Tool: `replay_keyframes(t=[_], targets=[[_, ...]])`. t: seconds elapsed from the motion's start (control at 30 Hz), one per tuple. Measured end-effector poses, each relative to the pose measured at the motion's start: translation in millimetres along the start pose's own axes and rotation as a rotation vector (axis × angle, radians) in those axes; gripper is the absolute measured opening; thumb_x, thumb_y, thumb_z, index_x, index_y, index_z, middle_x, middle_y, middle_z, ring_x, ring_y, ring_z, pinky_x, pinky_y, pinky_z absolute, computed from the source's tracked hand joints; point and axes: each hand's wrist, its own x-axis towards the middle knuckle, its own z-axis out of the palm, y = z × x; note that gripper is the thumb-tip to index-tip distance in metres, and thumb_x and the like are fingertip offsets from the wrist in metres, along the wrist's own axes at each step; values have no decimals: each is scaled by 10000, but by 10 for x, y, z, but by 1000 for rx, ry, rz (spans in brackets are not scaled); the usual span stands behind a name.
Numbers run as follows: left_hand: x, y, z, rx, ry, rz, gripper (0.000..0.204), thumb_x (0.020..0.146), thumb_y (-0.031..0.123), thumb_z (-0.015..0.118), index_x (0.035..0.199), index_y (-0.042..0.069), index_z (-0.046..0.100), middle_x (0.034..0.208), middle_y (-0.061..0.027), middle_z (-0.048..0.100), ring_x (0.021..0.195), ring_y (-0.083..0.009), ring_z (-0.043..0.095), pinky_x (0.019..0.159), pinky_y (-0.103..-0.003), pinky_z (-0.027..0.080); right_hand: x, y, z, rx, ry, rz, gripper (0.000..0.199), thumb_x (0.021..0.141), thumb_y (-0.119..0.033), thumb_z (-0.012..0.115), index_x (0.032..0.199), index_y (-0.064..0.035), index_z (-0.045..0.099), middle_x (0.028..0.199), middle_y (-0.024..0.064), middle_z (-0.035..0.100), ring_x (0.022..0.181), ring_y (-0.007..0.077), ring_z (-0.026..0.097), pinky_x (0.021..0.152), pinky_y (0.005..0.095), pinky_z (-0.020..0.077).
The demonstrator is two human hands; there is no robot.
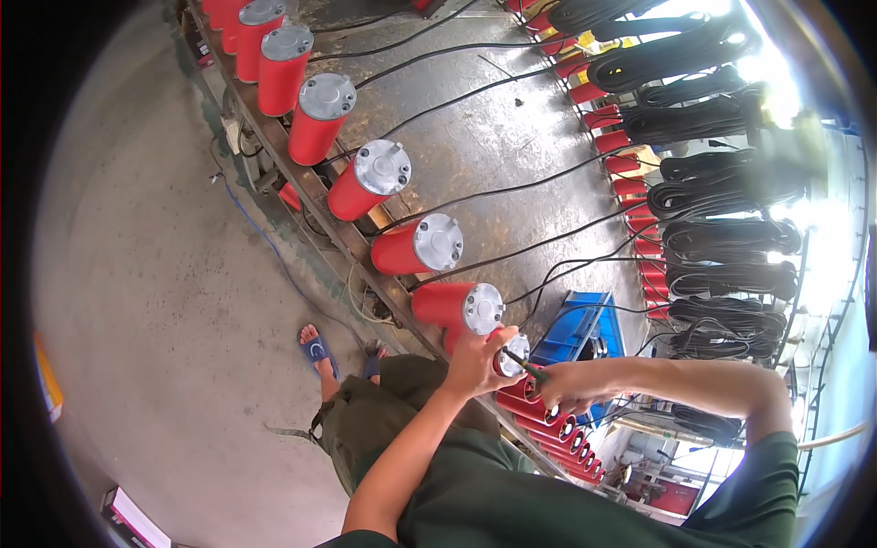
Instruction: The person assembles electronic components by taking circular metal plates and small red ring parts from a blue bin and attaching them to the top of red cylindrical units using a screwdriver.
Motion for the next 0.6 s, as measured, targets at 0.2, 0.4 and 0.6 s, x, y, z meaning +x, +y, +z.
replay_keyframes(t=[0.2, 0.4, 0.6], targets=[[7, -13, 28, -2, -3, 6, 844, 616, 301, 988, 1355, 122, 621, 1190, -115, 665, 1049, -367, 676, 916, -471, 547, 152, 46, 27, 657, -336, 212, 212, 907, -109, 669, 1098, -60, 590, 910, 45, 598, 694, 130, 569, 535, 273, 454], [6, 8, -23, 23, -5, 35, 817, 643, 323, 981, 1351, 124, 624, 1193, -118, 674, 1044, -366, 688, 896, -473, 563, 42, -118, -17, 252, -202, 76, 274, 904, -218, 705, 1061, -24, 593, 930, 80, 611, 765, 187, 634, 599, 344, 520], [15, 9, 9, 18, 9, 63, 843, 612, 295, 993, 1345, 110, 620, 1178, -128, 680, 1028, -381, 689, 889, -476, 562, 222, 207, 271, 1103, -553, 12, 126, 884, -143, 680, 919, -112, 563, 832, 30, 572, 699, 114, 565, 505, 285, 389]])
